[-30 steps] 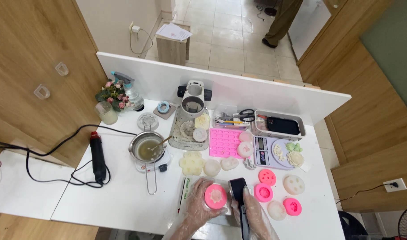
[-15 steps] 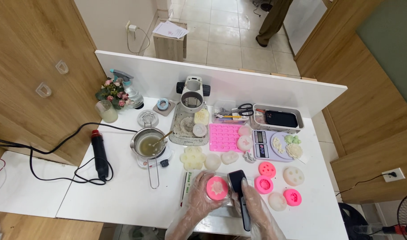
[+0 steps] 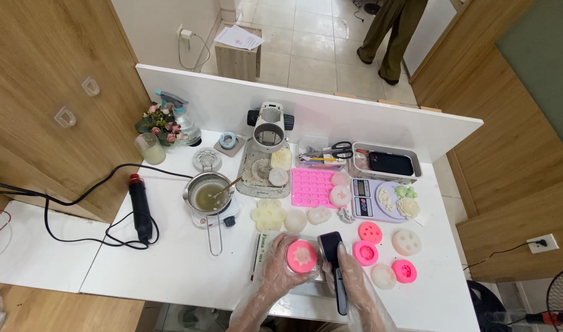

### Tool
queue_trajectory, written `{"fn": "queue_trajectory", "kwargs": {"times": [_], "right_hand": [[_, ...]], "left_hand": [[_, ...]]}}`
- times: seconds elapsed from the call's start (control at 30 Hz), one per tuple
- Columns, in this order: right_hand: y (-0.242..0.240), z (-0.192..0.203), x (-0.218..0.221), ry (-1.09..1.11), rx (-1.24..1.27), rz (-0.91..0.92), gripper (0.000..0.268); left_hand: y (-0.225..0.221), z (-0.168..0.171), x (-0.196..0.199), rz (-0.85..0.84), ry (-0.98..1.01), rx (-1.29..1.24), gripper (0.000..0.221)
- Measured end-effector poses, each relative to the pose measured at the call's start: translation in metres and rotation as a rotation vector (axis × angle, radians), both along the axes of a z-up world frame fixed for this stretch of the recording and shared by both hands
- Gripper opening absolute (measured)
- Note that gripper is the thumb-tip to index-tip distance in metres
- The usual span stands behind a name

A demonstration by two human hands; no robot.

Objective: Smooth the surface of a candle using a heat gun.

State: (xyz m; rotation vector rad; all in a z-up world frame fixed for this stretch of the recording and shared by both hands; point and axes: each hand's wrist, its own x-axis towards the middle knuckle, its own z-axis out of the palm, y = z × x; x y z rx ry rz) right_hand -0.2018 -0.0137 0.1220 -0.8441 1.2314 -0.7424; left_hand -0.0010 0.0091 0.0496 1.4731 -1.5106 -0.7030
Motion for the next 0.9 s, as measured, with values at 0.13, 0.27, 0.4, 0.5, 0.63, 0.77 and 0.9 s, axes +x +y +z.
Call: {"fn": "queue_trajectory", "kwargs": {"times": [0.13, 0.27, 0.4, 0.5, 0.63, 0.77, 0.9], "right_hand": [[0.0, 0.009, 0.004, -0.011, 0.024, -0.042, 0.066], [-0.001, 0.007, 0.001, -0.015, -0.001, 0.019, 0.07], [0.001, -0.004, -0.004, 0.002, -0.001, 0.024, 0.068], [0.004, 0.025, 0.006, -0.033, 0.017, 0.028, 0.065], [0.005, -0.001, -0.003, 0.018, -0.11, 0.059, 0.07], [0.002, 0.0, -0.004, 0.035, -0.06, 0.053, 0.068], [0.002, -0.013, -0.009, 0.079, -0.156, 0.064, 0.071]], "left_hand": [[-0.005, -0.015, -0.004, 0.009, 0.018, -0.07, 0.108], [-0.002, -0.002, -0.001, 0.012, -0.013, -0.005, 0.105], [0.0, 0.006, 0.002, -0.033, -0.071, 0.047, 0.107], [0.0, 0.012, 0.001, -0.005, -0.055, 0.047, 0.103], [0.0, 0.007, 0.0, 0.006, -0.053, 0.036, 0.105], [-0.005, 0.005, -0.002, 0.012, -0.061, 0.023, 0.105], [-0.002, 0.01, -0.001, 0.005, -0.068, 0.018, 0.103]]}}
